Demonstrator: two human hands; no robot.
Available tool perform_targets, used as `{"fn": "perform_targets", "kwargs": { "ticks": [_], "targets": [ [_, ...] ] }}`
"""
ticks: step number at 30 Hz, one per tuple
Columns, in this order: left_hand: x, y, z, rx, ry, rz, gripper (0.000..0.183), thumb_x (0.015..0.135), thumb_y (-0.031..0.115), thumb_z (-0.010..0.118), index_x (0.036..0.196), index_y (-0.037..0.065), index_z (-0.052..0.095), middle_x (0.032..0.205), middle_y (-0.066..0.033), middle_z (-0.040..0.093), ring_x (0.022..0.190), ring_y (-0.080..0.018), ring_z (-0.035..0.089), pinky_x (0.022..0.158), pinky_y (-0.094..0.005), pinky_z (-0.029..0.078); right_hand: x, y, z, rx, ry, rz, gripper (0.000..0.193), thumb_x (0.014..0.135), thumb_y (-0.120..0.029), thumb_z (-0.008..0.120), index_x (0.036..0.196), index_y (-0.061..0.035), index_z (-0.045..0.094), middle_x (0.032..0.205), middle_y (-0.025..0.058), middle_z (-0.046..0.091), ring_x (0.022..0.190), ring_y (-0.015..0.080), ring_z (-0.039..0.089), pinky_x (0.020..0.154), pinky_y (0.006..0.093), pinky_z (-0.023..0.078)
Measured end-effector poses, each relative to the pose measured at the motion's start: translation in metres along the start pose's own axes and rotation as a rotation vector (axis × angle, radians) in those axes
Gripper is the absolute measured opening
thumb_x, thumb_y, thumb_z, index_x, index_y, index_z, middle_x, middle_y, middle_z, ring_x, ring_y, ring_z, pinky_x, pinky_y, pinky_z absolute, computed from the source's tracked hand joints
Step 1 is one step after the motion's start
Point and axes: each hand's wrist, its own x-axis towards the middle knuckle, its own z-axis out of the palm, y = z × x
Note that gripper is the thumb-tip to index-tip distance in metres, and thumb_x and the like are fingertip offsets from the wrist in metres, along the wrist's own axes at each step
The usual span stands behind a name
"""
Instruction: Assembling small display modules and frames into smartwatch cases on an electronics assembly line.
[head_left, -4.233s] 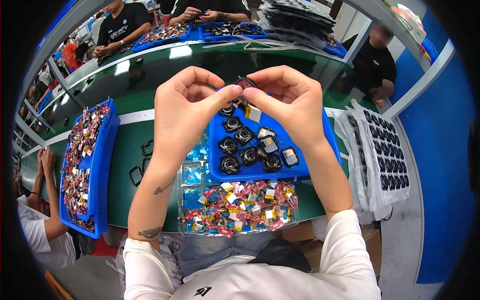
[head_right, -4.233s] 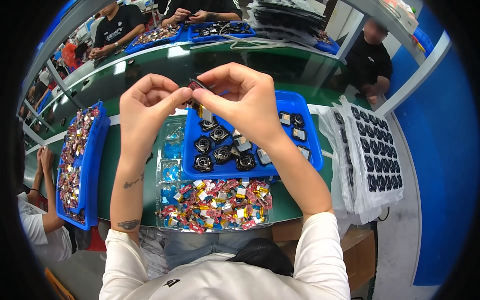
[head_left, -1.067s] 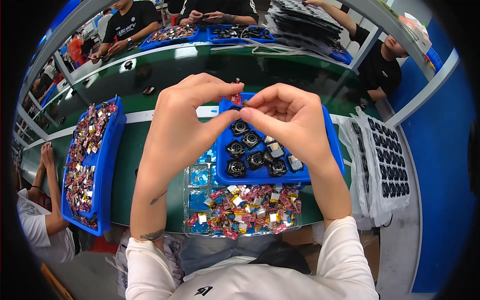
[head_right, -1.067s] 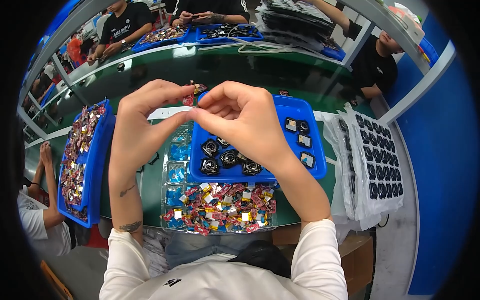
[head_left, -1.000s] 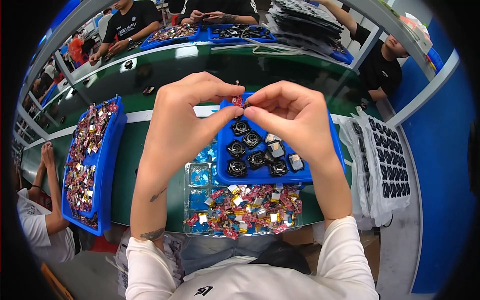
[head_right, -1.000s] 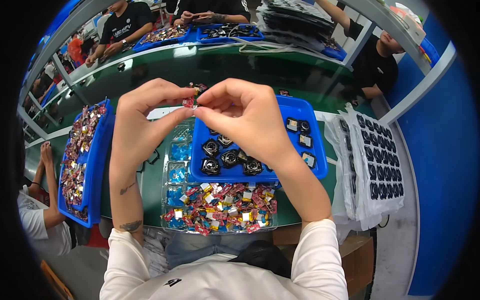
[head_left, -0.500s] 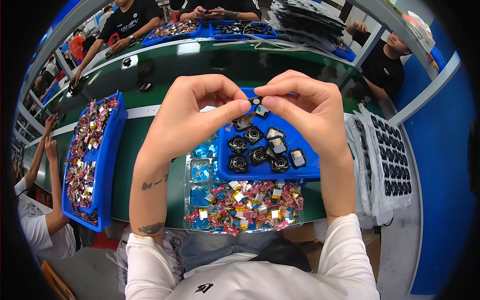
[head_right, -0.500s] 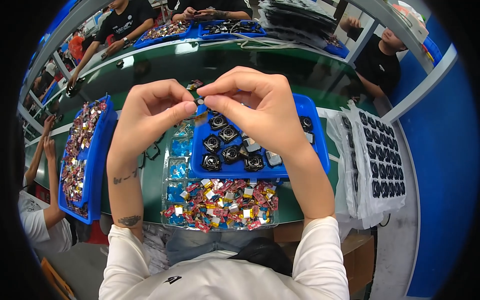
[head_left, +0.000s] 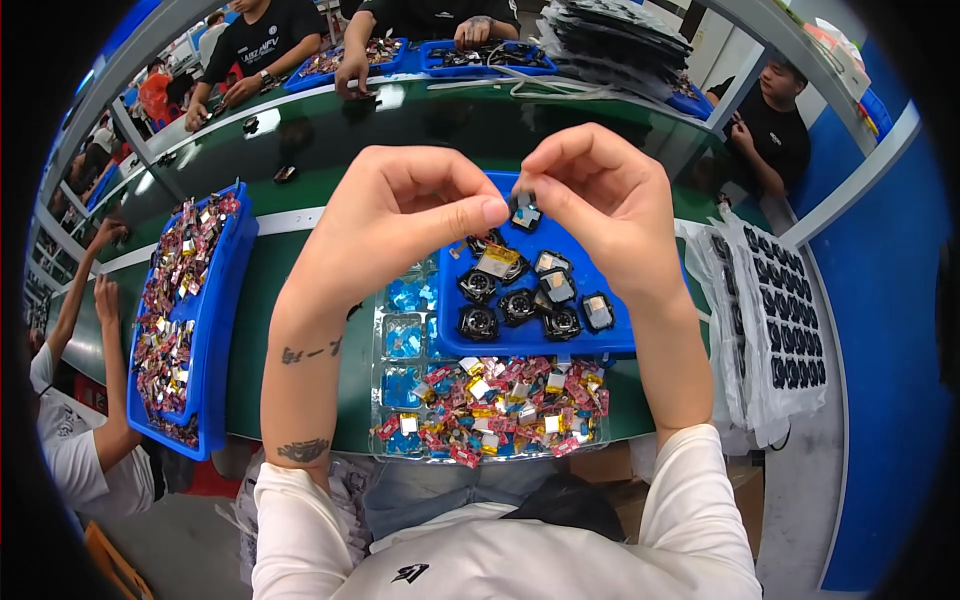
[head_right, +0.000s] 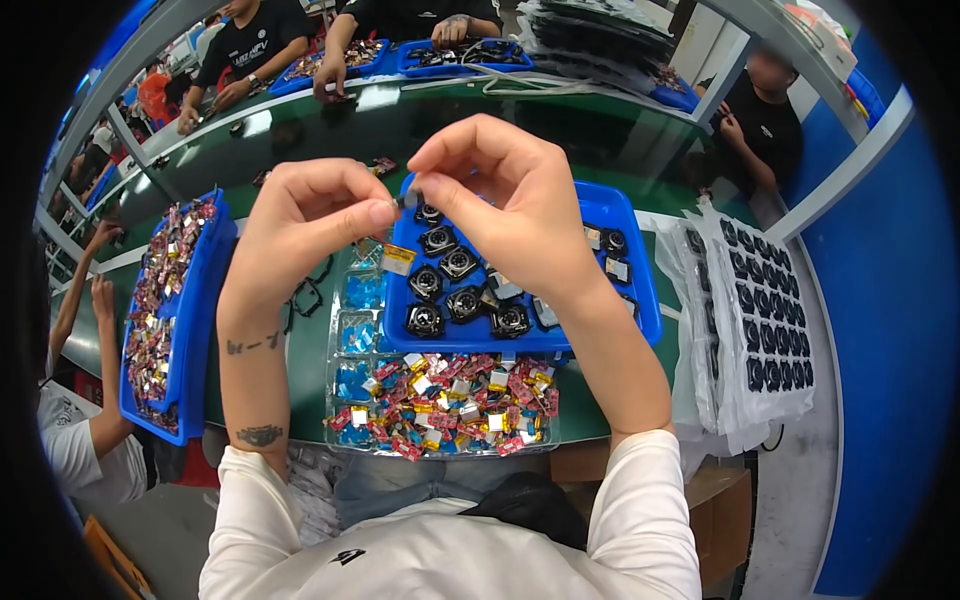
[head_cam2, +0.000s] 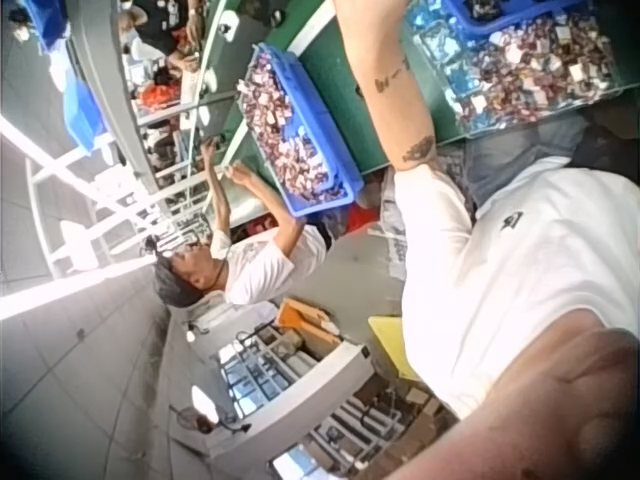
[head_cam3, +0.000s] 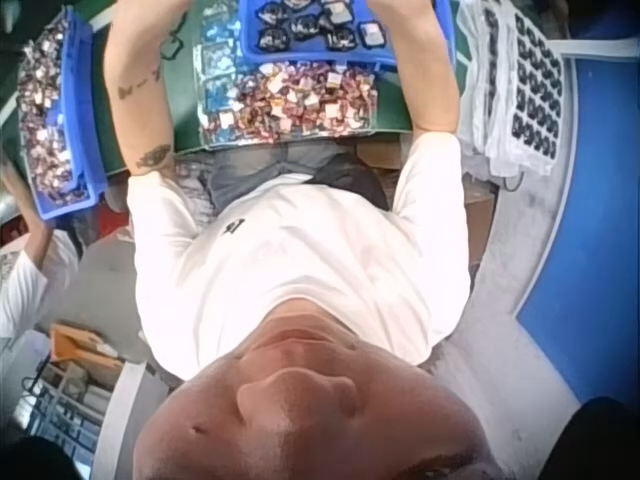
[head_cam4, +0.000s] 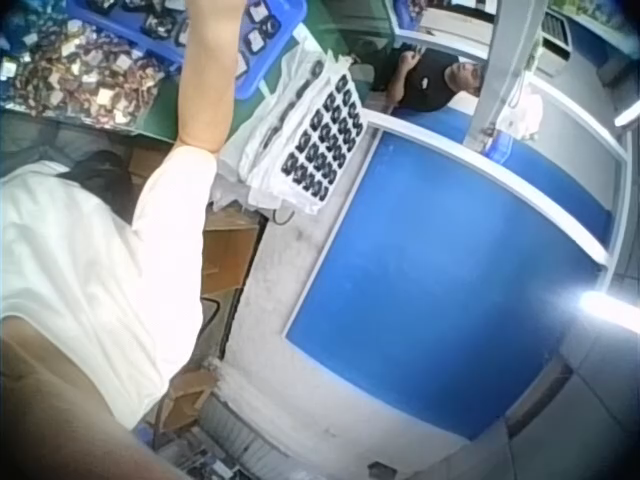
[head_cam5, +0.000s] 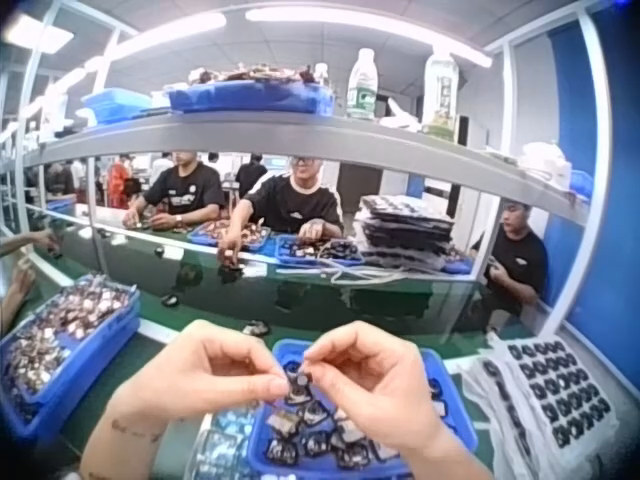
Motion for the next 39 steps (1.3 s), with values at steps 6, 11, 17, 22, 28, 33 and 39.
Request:
{"fn": "perform_targets", "kwargs": {
  "ticks": [6,11,17,22,28,33,39],
  "targets": [
    [-0.001,0.003,-0.004,0.016,0.054,0.074,0.013,0.084,0.012,0.068,0.085,0.0,0.065,0.076,0.0004,0.063,0.07,-0.004,0.055,0.062,-0.0186,0.042,0.006,0.021,-0.002,-0.627,-0.025,-0.042,0.016,0.078,-0.002,0.064,0.093,0.0009,0.062,0.075,0.009,0.064,0.07,0.0133,0.063,0.066,0.0256,0.05],
    [-0.001,0.003,-0.006,0.056,0.078,0.08,0.013,0.083,0.013,0.068,0.084,0.0,0.065,0.075,0.0002,0.063,0.07,-0.0044,0.055,0.062,-0.0188,0.042,0.006,0.01,-0.007,-0.082,-0.079,0.133,0.018,0.086,-0.013,0.064,0.095,0.0026,0.065,0.081,0.0075,0.067,0.072,0.0096,0.06,0.065,0.0233,0.05],
    [-0.001,0.004,-0.004,0.018,0.079,0.069,0.013,0.083,0.013,0.069,0.085,0.0,0.066,0.076,-0.0008,0.064,0.07,-0.0051,0.056,0.063,-0.0192,0.043,0.002,0.007,-0.006,0.022,-0.127,0.025,0.017,0.085,-0.013,0.066,0.091,0.0025,0.066,0.08,0.008,0.067,0.072,0.0097,0.061,0.065,0.0225,0.049],
    [0.0,0.002,-0.002,-0.019,0.076,0.046,0.012,0.082,0.013,0.069,0.084,0.001,0.067,0.076,-0.0017,0.064,0.07,-0.0056,0.057,0.063,-0.0193,0.043,0.001,0.006,-0.009,0.035,-0.134,-0.03,0.016,0.086,-0.012,0.066,0.09,0.0027,0.066,0.08,0.0081,0.067,0.073,0.0104,0.061,0.066,0.0228,0.05],
    [0.001,0.002,0.0,-0.011,0.067,0.019,0.013,0.082,0.014,0.069,0.085,0.001,0.067,0.076,-0.002,0.065,0.071,-0.0063,0.058,0.063,-0.0197,0.044,-0.001,0.004,-0.003,-0.033,-0.092,-0.001,0.015,0.087,-0.013,0.064,0.09,0.0027,0.064,0.079,0.0053,0.065,0.071,0.0085,0.059,0.065,0.0219,0.048],
    [0.002,-0.003,0.0,-0.011,0.042,-0.022,0.014,0.082,0.014,0.069,0.084,0.001,0.067,0.075,-0.0022,0.065,0.07,-0.007,0.058,0.065,-0.0207,0.045,-0.001,0.01,0.0,-0.211,-0.048,0.018,0.012,0.089,-0.01,0.057,0.084,0.0009,0.059,0.073,0.0026,0.062,0.064,0.0074,0.054,0.058,0.0229,0.043],
    [0.002,0.001,-0.004,-0.025,0.015,0.038,0.014,0.082,0.015,0.068,0.082,0.001,0.067,0.074,-0.0017,0.064,0.069,-0.0063,0.057,0.064,-0.0201,0.043,0.005,0.029,-0.014,-1.012,-0.209,0.084,0.009,0.08,-0.008,0.061,0.086,-0.0015,0.062,0.072,0.0101,0.064,0.061,0.0198,0.06,0.055,0.0337,0.046]
  ]
}}
